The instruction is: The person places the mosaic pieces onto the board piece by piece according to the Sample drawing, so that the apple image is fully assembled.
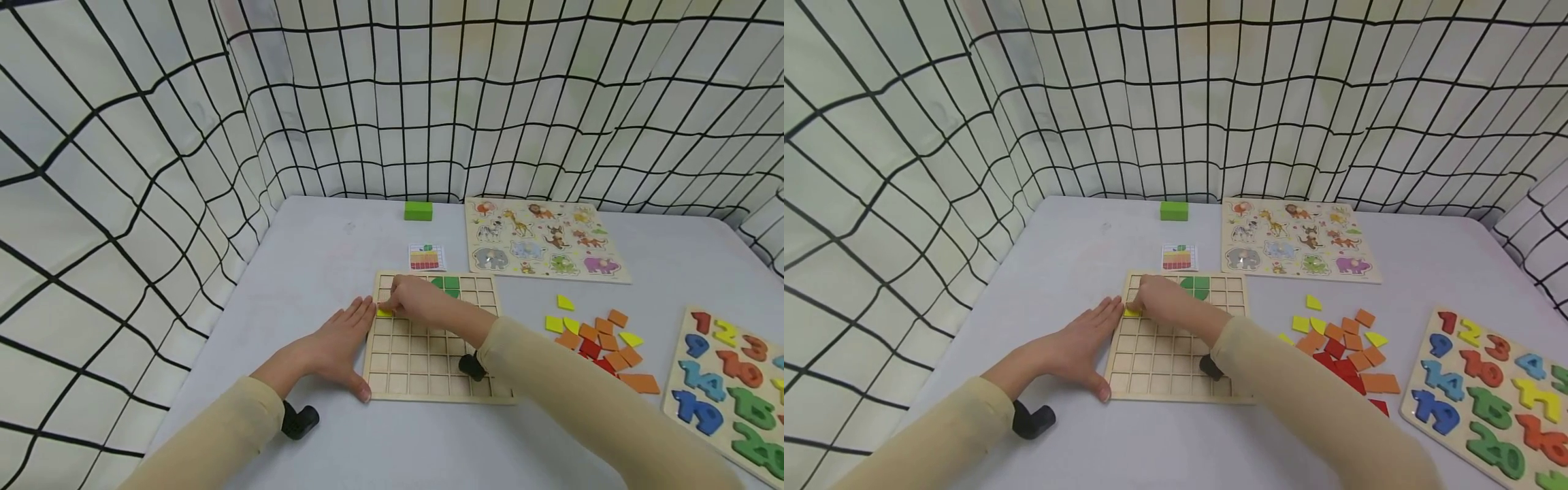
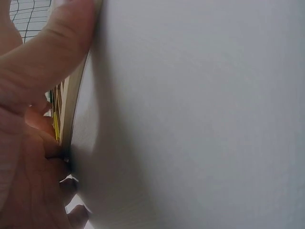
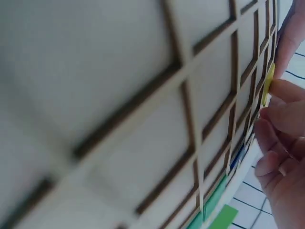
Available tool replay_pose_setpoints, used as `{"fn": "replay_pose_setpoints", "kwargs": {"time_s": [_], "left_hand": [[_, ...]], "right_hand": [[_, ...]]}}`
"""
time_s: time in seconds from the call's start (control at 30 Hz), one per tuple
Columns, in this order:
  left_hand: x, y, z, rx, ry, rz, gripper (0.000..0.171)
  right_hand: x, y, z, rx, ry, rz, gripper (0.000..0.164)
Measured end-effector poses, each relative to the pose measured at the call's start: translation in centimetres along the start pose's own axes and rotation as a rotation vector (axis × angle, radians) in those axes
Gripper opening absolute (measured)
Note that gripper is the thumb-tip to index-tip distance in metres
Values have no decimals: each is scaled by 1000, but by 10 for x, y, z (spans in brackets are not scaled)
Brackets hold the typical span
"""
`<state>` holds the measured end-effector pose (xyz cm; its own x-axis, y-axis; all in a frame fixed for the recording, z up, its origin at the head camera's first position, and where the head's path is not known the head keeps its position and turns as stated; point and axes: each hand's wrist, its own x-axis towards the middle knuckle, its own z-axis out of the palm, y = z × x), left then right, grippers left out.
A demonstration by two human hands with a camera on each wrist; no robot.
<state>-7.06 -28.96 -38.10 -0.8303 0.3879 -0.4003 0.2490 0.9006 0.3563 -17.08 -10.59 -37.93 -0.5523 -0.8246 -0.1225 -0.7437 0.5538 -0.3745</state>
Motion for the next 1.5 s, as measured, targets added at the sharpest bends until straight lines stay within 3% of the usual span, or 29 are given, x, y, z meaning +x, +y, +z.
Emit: {"fn": "replay_pose_setpoints", "kwargs": {"time_s": [0.13,0.27,0.43,0.6,0.8,0.9,1.03,1.2,1.37,1.5], "left_hand": [[0,-1,0,3,1,-6,143],[-1,0,0,1,3,-11,143],[0,3,-1,7,0,-17,143],[0,4,-4,18,-7,-30,143],[-3,4,-6,13,-5,-35,143],[-3,2,-5,10,0,-32,143],[-2,1,-2,0,5,-29,143],[-1,1,0,-10,5,-23,143],[1,2,1,-9,0,-19,144],[2,3,1,-2,-2,-22,144]], "right_hand": [[-17,7,-7,-72,-6,-34,37],[-39,27,-21,-19,57,-24,32],[-84,67,-40,82,119,70,24],[-135,114,-49,99,170,193,21],[-177,143,-46,129,115,335,22],[-185,145,-41,163,66,380,27],[-187,142,-35,127,44,399,30],[-186,140,-31,93,55,386,22],[-179,131,-30,106,119,364,17],[-157,113,-32,127,206,274,16]]}}
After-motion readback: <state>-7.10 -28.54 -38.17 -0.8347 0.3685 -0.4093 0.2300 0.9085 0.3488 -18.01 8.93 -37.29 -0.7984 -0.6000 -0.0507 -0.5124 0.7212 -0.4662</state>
